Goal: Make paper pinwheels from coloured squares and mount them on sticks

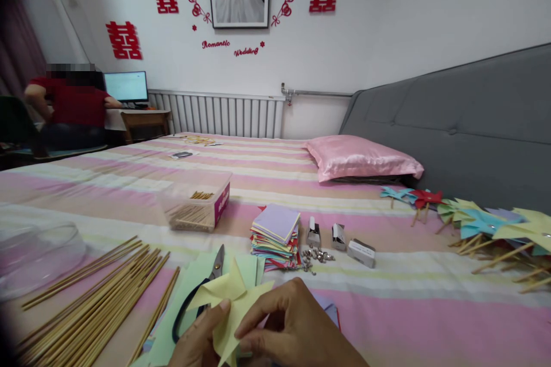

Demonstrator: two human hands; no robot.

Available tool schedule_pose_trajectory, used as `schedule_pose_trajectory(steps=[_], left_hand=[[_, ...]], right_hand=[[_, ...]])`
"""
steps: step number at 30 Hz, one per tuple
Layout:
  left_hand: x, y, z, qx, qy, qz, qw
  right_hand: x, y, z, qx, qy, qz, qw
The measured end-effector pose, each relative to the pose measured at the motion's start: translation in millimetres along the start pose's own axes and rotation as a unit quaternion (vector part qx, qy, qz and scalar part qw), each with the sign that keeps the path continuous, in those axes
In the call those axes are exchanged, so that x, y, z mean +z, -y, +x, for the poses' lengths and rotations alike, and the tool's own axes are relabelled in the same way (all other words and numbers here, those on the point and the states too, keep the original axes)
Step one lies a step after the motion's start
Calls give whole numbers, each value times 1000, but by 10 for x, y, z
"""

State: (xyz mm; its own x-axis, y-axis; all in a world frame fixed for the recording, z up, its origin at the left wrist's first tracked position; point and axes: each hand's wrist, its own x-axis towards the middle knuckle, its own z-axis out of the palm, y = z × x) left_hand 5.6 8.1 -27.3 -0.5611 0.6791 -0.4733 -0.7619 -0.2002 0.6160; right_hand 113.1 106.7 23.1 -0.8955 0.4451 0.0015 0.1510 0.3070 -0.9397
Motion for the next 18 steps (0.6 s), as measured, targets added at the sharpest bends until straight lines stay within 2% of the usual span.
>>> schedule_pose_trajectory(steps=[8,13,18], left_hand=[[-29,-2,50,20,16,19,999],[10,8,27,41,-7,17,999],[45,13,-2,87,-57,30,994]], right_hand=[[91,12,73,25,-32,78,996],[106,-27,89,41,-70,93,992],[105,-12,100,54,-106,75,990]])
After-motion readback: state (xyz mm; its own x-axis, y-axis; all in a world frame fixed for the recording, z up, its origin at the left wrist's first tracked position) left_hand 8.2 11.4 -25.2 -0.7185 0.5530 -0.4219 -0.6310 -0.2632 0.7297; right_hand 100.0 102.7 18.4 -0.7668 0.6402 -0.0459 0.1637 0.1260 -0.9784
